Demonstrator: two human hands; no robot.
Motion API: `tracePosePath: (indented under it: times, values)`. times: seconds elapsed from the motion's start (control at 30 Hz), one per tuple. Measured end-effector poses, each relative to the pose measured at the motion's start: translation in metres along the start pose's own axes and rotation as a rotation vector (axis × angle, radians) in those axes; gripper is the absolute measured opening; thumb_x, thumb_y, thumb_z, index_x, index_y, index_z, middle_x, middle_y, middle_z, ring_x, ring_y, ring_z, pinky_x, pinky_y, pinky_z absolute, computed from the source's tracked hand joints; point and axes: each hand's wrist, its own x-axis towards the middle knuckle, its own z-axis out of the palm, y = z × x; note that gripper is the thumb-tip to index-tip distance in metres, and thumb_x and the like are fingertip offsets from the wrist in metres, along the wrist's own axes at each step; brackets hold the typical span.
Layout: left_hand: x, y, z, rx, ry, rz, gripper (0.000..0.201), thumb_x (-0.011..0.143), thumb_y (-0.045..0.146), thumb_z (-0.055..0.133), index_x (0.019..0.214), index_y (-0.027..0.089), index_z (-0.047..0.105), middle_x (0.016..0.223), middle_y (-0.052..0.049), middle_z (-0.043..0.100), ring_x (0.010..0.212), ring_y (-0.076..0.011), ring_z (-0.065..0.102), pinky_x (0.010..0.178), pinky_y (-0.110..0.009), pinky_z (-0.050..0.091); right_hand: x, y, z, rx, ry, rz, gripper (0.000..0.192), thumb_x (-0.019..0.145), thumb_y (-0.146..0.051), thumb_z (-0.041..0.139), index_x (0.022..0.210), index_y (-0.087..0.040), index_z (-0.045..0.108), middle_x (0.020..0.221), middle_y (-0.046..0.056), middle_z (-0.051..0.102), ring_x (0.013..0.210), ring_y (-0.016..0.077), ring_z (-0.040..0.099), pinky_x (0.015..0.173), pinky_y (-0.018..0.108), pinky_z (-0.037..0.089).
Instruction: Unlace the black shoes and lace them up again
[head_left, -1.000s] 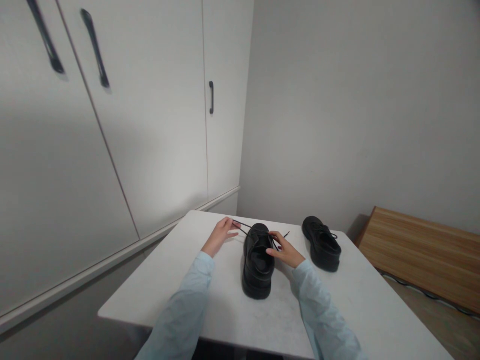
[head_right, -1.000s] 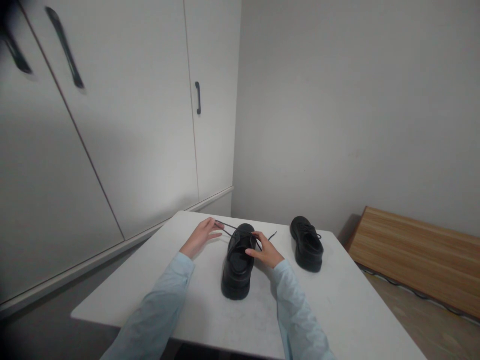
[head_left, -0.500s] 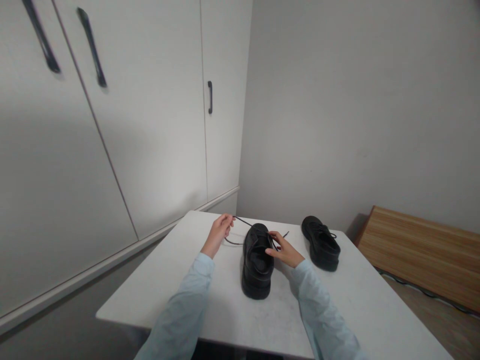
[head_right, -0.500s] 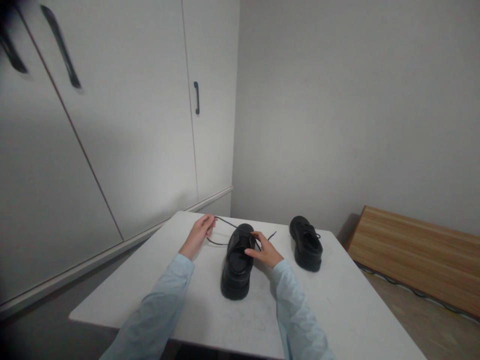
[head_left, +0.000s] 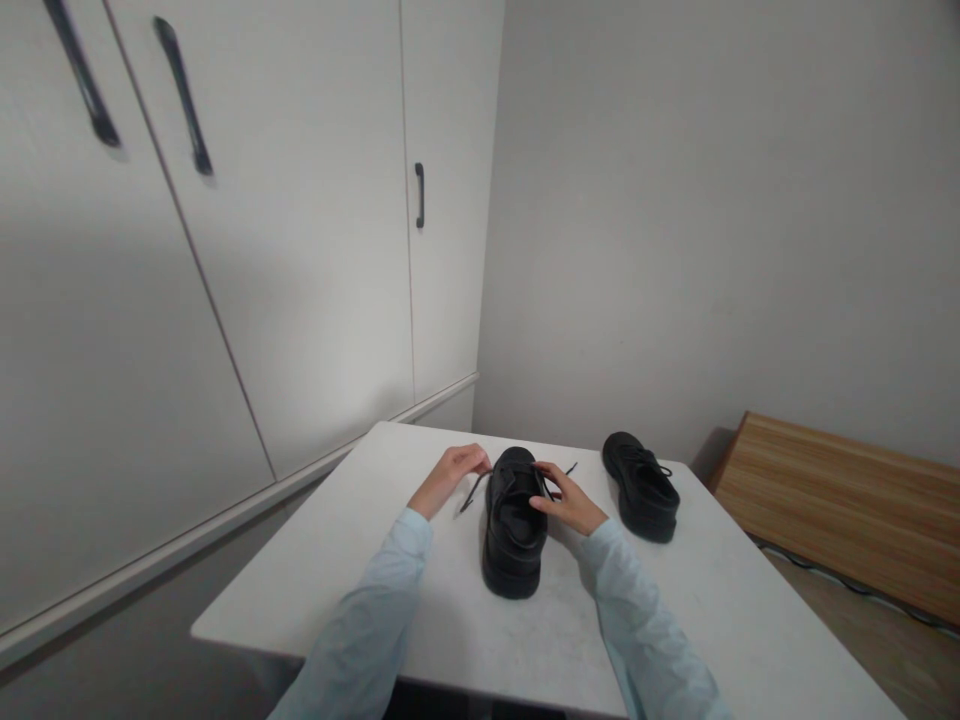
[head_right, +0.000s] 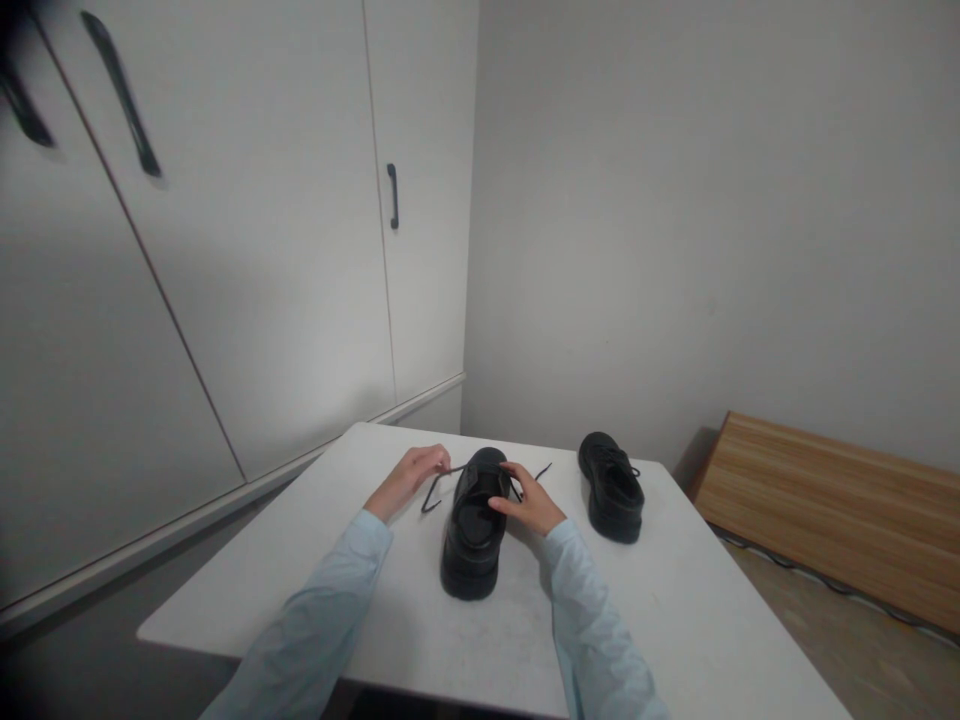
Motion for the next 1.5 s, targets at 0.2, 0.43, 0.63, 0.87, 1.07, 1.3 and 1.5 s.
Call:
tracePosePath:
  times: [0.2, 0.43, 0.63, 0.87, 1.07, 1.3, 1.5]
  values:
    - [-0.001, 0.0, 0.012, 0.099, -0.104, -0.027, 0.042, 0.083, 0.047, 0.046, 0.066, 0.014, 0.065, 0.071, -0.005, 0.062, 0.073, -0.0165, 0.056, 0.072, -0.026, 0.044, 0.003, 0.0, 0.001, 0.028, 0.031, -0.078, 0.052, 0.075, -0.051, 0.058, 0.117, -0.021, 0.053, 0.124, 0.013, 0.053, 0.119, 0.0285, 0.046, 0.088, 0.042, 0.045]
    - [0.004, -0.018, 0.019, 0.219, 0.032, 0.002, 0.027, 0.081, 0.039, 0.052, 0.086, 0.016, 0.066, 0.087, -0.006, 0.065, 0.084, -0.0178, 0.058, 0.076, -0.026, 0.044, 0.009, 0.001, -0.001, -0.018, 0.143, -0.08, 0.046, 0.084, -0.055, 0.04, 0.101, -0.02, 0.064, 0.107, 0.009, 0.064, 0.102, 0.0249, 0.057, 0.085, 0.039, 0.047]
    - [0.004, -0.028, 0.021, 0.186, 0.051, 0.053, 0.026, 0.083, 0.031, 0.052, 0.103, 0.019, 0.063, 0.109, -0.009, 0.063, 0.102, -0.0194, 0.057, 0.085, -0.03, 0.046, 0.014, 0.01, 0.0, -0.048, 0.222, -0.13, 0.034, 0.081, -0.045, 0.049, 0.094, -0.02, 0.067, 0.1, 0.008, 0.067, 0.095, 0.0235, 0.059, 0.079, 0.037, 0.049]
    - [0.002, -0.037, 0.022, 0.283, -0.046, 0.059, 0.034, 0.085, 0.031, 0.05, 0.116, 0.023, 0.059, 0.123, -0.008, 0.058, 0.116, -0.0224, 0.051, 0.098, -0.036, 0.039, 0.014, 0.012, 0.0, -0.11, 0.3, -0.155, 0.024, 0.078, -0.034, 0.052, 0.089, -0.018, 0.067, 0.093, 0.009, 0.067, 0.086, 0.0225, 0.061, 0.072, 0.036, 0.05]
    - [0.003, -0.041, 0.022, 0.308, -0.074, 0.078, 0.036, 0.087, 0.033, 0.047, 0.12, 0.023, 0.057, 0.125, -0.007, 0.058, 0.116, -0.0214, 0.052, 0.102, -0.036, 0.037, 0.012, 0.004, 0.001, -0.13, 0.335, -0.135, 0.018, 0.075, -0.032, 0.054, 0.079, -0.018, 0.064, 0.084, 0.008, 0.065, 0.08, 0.0221, 0.06, 0.068, 0.034, 0.048]
    - [0.004, -0.043, 0.021, 0.328, -0.08, 0.07, 0.038, 0.087, 0.032, 0.048, 0.123, 0.022, 0.055, 0.127, -0.007, 0.056, 0.118, -0.021, 0.051, 0.103, -0.036, 0.035, 0.014, 0.008, 0.003, -0.02, 0.35, -0.131, 0.023, 0.075, -0.041, 0.055, 0.074, -0.018, 0.059, 0.077, 0.006, 0.063, 0.077, 0.0214, 0.057, 0.063, 0.03, 0.044]
    - [0.005, -0.045, 0.02, 0.352, -0.082, 0.055, 0.035, 0.086, 0.032, 0.049, 0.119, 0.021, 0.059, 0.121, -0.007, 0.061, 0.113, -0.0209, 0.053, 0.102, -0.035, 0.037, 0.017, 0.015, 0.004, 0.205, 0.38, -0.081, 0.025, 0.07, -0.044, 0.062, 0.071, -0.019, 0.057, 0.065, 0.001, 0.058, 0.058, 0.015, 0.05, 0.051, 0.025, 0.036]
